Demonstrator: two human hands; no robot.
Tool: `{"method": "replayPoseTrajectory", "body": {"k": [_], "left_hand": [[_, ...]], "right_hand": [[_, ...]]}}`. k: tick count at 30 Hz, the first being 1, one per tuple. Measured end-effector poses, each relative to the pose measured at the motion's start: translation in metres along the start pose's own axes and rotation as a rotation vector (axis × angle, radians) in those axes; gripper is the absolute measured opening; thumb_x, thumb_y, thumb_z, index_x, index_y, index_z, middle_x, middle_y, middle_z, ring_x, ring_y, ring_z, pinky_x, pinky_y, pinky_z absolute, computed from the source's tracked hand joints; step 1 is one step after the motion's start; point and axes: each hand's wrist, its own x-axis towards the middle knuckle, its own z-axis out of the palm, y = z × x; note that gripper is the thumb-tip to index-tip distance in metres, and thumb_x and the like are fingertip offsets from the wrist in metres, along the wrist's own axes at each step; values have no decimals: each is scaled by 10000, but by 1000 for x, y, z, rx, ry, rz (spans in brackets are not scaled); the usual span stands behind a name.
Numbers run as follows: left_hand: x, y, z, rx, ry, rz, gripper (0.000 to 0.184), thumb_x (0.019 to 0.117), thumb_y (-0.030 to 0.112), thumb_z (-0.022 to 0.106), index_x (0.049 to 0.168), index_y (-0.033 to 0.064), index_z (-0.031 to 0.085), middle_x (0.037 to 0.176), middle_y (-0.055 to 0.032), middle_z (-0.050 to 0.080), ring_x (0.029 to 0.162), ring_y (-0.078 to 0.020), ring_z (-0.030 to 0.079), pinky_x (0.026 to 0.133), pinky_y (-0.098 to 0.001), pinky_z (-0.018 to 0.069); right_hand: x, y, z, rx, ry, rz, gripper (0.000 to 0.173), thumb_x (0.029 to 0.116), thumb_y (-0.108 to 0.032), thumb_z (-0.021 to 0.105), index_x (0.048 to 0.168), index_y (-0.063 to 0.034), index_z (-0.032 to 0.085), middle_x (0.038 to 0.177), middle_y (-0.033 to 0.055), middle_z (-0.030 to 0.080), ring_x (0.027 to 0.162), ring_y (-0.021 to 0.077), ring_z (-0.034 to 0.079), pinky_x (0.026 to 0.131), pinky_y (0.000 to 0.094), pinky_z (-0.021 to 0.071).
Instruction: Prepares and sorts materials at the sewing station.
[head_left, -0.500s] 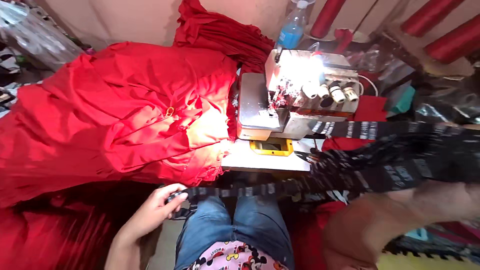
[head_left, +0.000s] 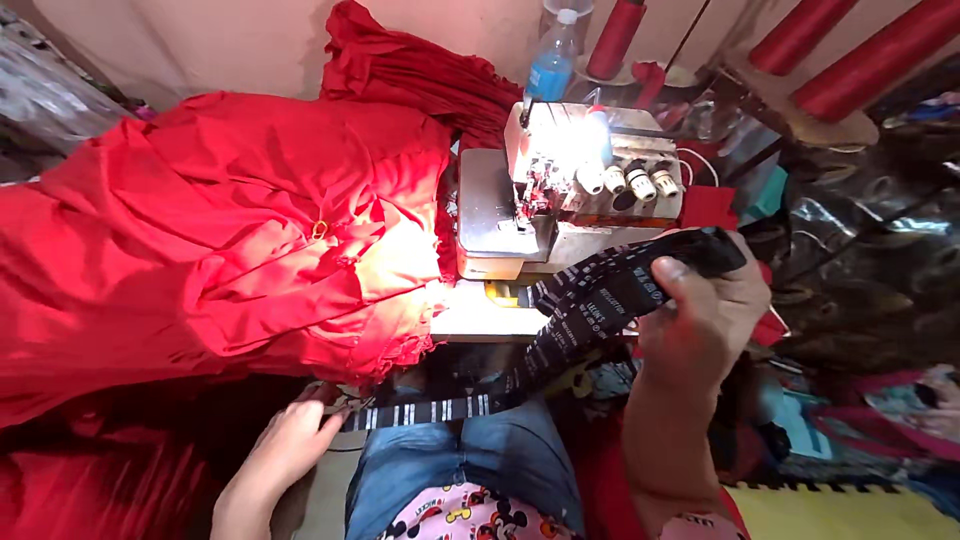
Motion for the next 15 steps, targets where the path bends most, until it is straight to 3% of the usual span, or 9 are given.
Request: {"method": "replayPoseTrajectory", "body": {"k": [2, 5, 7, 9, 11, 13, 15], "left_hand": [[-13, 15, -2, -90, 27, 155, 417, 1017, 210, 601, 1195, -165, 632, 1158, -390, 636, 1123, -557, 613, 984, -697, 436], [-15, 40, 11, -194, 145, 564, 302, 983, 206, 587, 1118, -37, 705, 1007, -189, 725, 889, -322, 720, 798, -513, 584], [-7, 66, 24, -287, 102, 670, 348, 1004, 260, 573, 1167, -30, 675, 1024, -167, 714, 904, -275, 709, 816, -460, 582], [6, 92, 37, -413, -52, 566, 511, 1041, 319, 528, 1359, -81, 541, 1226, -243, 655, 1086, -327, 674, 952, -475, 545], [25, 112, 50, -623, -183, 392, 566, 1070, 323, 448, 1465, -81, 424, 1365, -270, 576, 1224, -331, 614, 1043, -463, 495], [39, 127, 63, -901, -253, 244, 507, 1103, 285, 350, 1451, -80, 404, 1328, -232, 577, 1154, -247, 642, 983, -397, 531], [50, 133, 75, -1175, -319, 186, 445, 1120, 265, 302, 1406, -56, 416, 1214, -130, 607, 992, -146, 677, 862, -318, 576]], "right_hand": [[-4, 0, 7, -29, -25, 40, 256, 903, -116, 675, 1057, -310, 741, 990, -195, 723, 887, -58, 672, 783, 156, 575], [-10, 3, 18, -36, -74, 45, 238, 905, -96, 663, 1040, -282, 729, 978, -188, 714, 886, -52, 671, 796, 164, 581], [-12, 5, 24, -22, -99, 26, 217, 916, -113, 664, 1052, -269, 727, 969, -185, 712, 879, -55, 669, 795, 158, 579], [-12, 4, 27, -15, -102, 15, 209, 918, -117, 661, 1053, -264, 723, 963, -186, 708, 867, -59, 665, 779, 151, 577], [-11, 2, 28, -13, -98, 7, 218, 915, -117, 663, 1062, -267, 722, 971, -190, 710, 872, -61, 667, 782, 149, 578], [-9, 0, 27, -11, -92, -5, 209, 914, -116, 670, 1059, -257, 724, 974, -181, 711, 876, -53, 668, 787, 152, 578], [-8, -2, 25, -9, -91, -10, 208, 913, -107, 665, 1056, -246, 724, 976, -171, 714, 881, -47, 672, 791, 156, 581]]}}
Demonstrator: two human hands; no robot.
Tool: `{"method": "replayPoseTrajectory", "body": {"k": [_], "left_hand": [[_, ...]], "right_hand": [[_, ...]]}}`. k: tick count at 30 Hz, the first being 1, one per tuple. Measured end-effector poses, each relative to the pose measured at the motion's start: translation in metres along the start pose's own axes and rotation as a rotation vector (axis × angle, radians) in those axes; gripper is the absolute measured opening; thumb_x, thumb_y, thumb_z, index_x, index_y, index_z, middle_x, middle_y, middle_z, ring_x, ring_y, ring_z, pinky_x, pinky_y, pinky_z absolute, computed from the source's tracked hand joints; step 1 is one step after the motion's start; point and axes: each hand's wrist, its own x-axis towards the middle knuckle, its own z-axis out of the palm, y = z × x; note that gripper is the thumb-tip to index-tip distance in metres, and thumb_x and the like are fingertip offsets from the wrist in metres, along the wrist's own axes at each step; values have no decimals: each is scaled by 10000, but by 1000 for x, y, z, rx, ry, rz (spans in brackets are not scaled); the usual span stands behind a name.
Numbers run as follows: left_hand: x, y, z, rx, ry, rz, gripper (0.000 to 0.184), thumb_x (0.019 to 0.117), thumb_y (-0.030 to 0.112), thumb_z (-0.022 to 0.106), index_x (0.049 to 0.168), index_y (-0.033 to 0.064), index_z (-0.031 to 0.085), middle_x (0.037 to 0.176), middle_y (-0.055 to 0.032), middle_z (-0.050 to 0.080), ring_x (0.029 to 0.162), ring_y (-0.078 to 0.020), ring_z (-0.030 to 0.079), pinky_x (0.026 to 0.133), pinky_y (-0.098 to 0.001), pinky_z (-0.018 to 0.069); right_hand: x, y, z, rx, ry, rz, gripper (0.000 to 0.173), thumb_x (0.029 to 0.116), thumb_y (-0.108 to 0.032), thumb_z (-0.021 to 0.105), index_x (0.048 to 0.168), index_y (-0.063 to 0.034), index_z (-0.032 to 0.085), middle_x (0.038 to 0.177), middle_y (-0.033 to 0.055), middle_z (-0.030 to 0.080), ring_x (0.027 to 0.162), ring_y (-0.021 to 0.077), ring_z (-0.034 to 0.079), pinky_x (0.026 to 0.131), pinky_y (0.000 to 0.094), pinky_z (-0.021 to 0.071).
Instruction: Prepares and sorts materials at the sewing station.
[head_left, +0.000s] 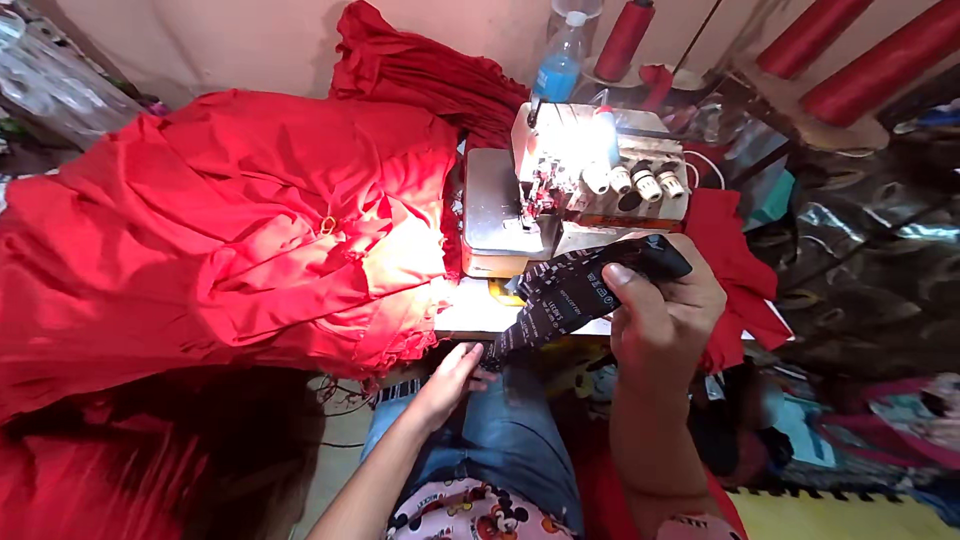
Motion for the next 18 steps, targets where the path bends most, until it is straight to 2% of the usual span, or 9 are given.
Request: {"method": "replayPoseTrajectory", "body": {"k": [3, 6, 8, 11, 14, 16, 18], "left_hand": [[8, -4, 0, -260, -98, -31, 329, 1103, 195, 357, 1342, 12, 488, 1141, -59, 672, 969, -128, 691, 847, -322, 587], [2, 5, -1, -293, -121, -48, 232, 1037, 53, 465, 1254, 26, 542, 1075, -36, 691, 914, -118, 702, 838, -302, 595], [-10, 12, -3, -274, -72, 12, 181, 1005, -11, 503, 1162, 21, 586, 1009, -21, 711, 873, -104, 711, 827, -284, 601], [-33, 31, -10, -180, 65, 214, 186, 945, -30, 537, 1085, 62, 617, 994, 21, 709, 846, -70, 699, 775, -264, 604], [-54, 60, -24, -20, 227, 529, 202, 912, 30, 622, 1088, 123, 658, 992, 63, 721, 857, -37, 696, 754, -227, 600], [-64, 84, -36, 93, 336, 706, 234, 908, 56, 636, 1087, 200, 681, 955, 115, 728, 822, -5, 691, 741, -200, 593], [-70, 110, -43, 166, 395, 846, 302, 907, 20, 614, 1100, 245, 670, 972, 157, 706, 769, 35, 656, 686, -156, 573]], "right_hand": [[0, 1, -5, -10, 5, 2, 216, 914, -113, 669, 1066, -257, 725, 985, -175, 717, 882, -43, 676, 791, 161, 584], [-1, 1, -11, -27, 42, 10, 232, 912, -117, 673, 1062, -283, 734, 989, -181, 724, 883, -47, 678, 783, 159, 583], [0, 2, -19, -17, 87, 9, 244, 904, -126, 688, 1067, -298, 747, 994, -176, 734, 894, -38, 683, 786, 166, 581], [3, 5, -33, -43, 140, -18, 246, 916, -127, 677, 1078, -301, 741, 982, -182, 733, 878, -45, 679, 778, 162, 575], [-1, 11, -39, -56, 169, -23, 253, 940, -98, 633, 1072, -291, 729, 970, -180, 731, 872, -43, 681, 790, 170, 578], [-7, 16, -38, -33, 192, 57, 269, 949, -74, 602, 1058, -290, 719, 943, -174, 730, 844, -36, 682, 769, 180, 583], [-15, 21, -32, -7, 219, 158, 268, 948, -75, 592, 1043, -294, 712, 918, -177, 727, 815, -35, 678, 736, 188, 583]]}}
